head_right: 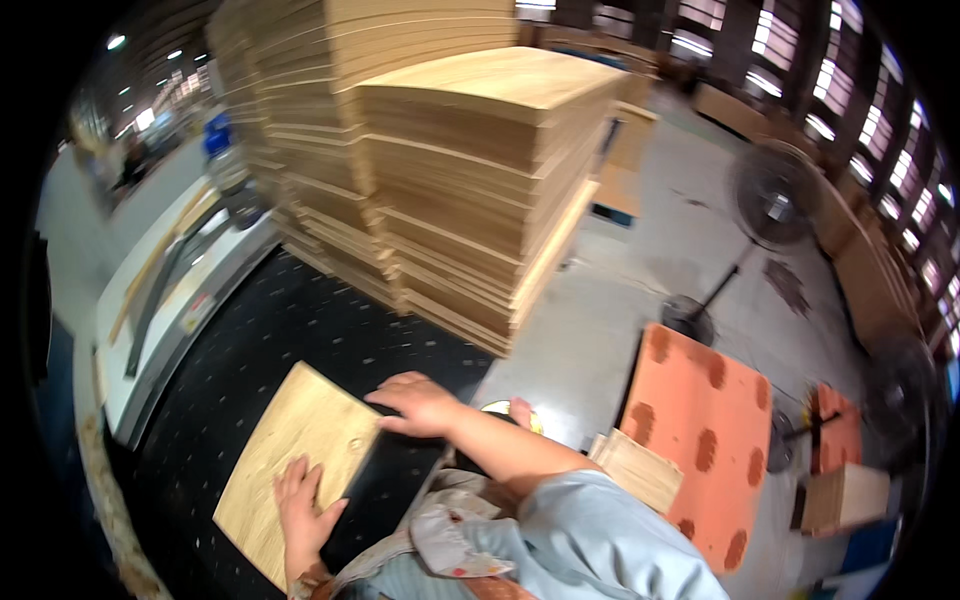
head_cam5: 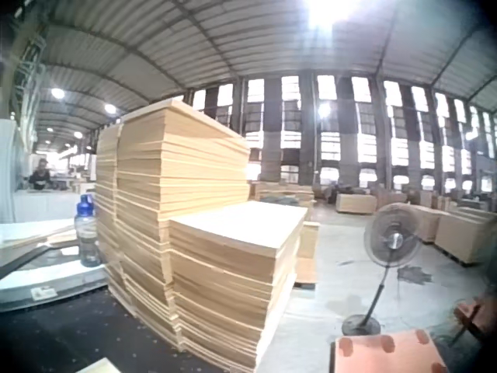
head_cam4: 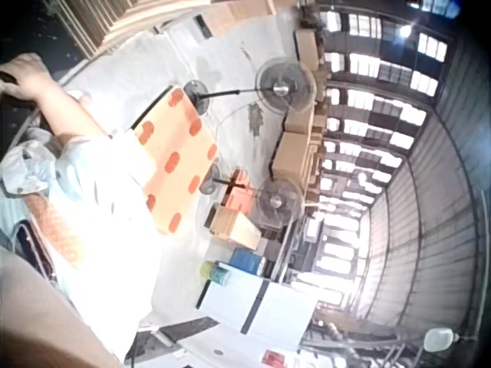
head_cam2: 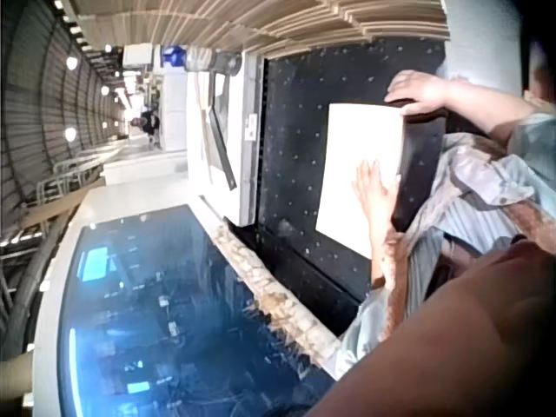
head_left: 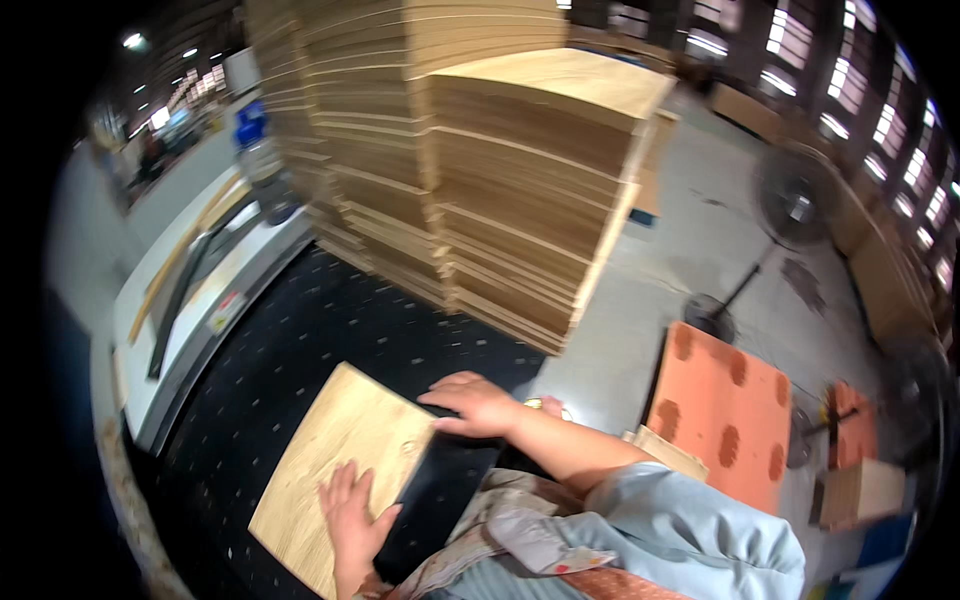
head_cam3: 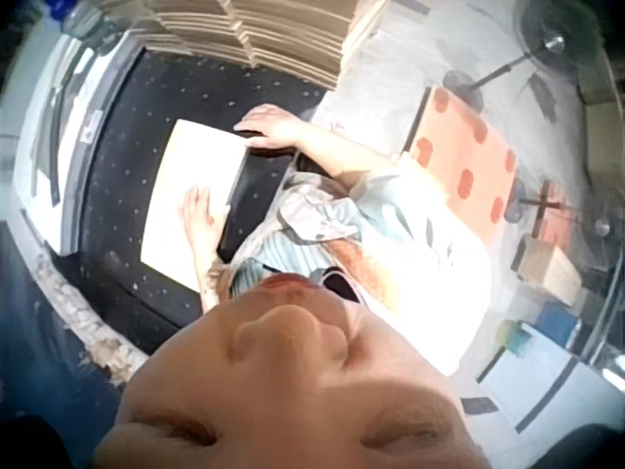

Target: The person picks up wooden boards from a stack, places them on a workspace to sort them, and then places them into stacks on the floor.

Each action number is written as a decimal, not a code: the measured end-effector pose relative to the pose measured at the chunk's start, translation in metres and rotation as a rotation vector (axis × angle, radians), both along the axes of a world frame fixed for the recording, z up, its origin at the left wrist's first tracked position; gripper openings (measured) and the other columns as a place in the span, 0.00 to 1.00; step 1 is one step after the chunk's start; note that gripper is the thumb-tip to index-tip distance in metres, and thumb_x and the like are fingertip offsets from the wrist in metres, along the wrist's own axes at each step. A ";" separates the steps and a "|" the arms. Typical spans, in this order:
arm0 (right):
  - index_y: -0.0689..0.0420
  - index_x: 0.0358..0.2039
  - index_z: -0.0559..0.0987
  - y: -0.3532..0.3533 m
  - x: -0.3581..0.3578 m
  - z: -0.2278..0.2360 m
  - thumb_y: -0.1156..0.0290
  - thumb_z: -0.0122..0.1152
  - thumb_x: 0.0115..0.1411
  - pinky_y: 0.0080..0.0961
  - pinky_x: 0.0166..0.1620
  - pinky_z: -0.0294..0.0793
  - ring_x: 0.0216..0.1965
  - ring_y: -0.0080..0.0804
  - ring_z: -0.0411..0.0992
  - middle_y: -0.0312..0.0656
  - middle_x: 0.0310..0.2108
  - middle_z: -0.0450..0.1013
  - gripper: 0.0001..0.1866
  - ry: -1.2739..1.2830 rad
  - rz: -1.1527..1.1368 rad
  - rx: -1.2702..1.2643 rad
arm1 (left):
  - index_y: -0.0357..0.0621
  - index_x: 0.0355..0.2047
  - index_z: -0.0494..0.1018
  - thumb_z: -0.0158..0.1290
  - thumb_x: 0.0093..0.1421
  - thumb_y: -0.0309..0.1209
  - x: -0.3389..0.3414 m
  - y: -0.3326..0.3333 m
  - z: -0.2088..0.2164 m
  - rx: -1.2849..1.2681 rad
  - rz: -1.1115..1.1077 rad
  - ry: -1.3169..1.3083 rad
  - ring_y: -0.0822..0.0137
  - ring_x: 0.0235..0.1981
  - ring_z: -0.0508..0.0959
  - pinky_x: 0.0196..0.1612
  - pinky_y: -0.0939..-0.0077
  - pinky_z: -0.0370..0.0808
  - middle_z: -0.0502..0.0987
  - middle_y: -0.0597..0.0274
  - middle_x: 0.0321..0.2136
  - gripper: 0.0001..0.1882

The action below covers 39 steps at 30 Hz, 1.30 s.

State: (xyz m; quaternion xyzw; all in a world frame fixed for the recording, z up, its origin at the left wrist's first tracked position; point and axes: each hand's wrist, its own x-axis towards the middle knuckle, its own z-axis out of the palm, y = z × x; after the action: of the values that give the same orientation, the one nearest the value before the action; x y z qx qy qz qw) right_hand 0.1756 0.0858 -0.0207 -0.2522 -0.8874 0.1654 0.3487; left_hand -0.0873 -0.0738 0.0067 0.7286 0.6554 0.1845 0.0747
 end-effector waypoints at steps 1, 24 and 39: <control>0.55 0.47 0.74 -0.001 -0.006 0.006 0.59 0.60 0.52 0.39 0.53 0.64 0.48 0.44 0.69 0.46 0.43 0.73 0.23 -0.024 -0.002 -0.036 | 0.44 0.48 0.72 0.64 0.41 0.43 -0.009 -0.004 -0.004 -0.029 0.004 -0.013 0.48 0.60 0.60 0.63 0.45 0.47 0.65 0.48 0.56 0.33; 0.62 0.42 0.77 -0.010 0.004 0.005 0.68 0.63 0.51 0.37 0.53 0.66 0.48 0.47 0.69 0.49 0.41 0.74 0.18 -0.086 -0.092 -0.125 | 0.55 0.53 0.67 0.58 0.48 0.49 0.006 -0.001 -0.011 0.034 0.026 0.017 0.63 0.64 0.56 0.65 0.53 0.47 0.61 0.62 0.60 0.32; 0.59 0.38 0.79 -0.007 0.001 0.005 0.69 0.64 0.50 0.36 0.51 0.68 0.47 0.44 0.71 0.45 0.40 0.76 0.15 -0.040 -0.046 -0.048 | 0.55 0.52 0.70 0.61 0.46 0.46 0.006 0.000 0.002 -0.054 0.043 0.003 0.62 0.64 0.56 0.66 0.54 0.46 0.62 0.63 0.59 0.32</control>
State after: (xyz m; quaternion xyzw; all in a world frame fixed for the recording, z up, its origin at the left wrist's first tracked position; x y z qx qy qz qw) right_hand 0.1764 0.0791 -0.0160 -0.2840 -0.8839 0.1738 0.3285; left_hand -0.0813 -0.0740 0.0087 0.7123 0.6758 0.1672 0.0895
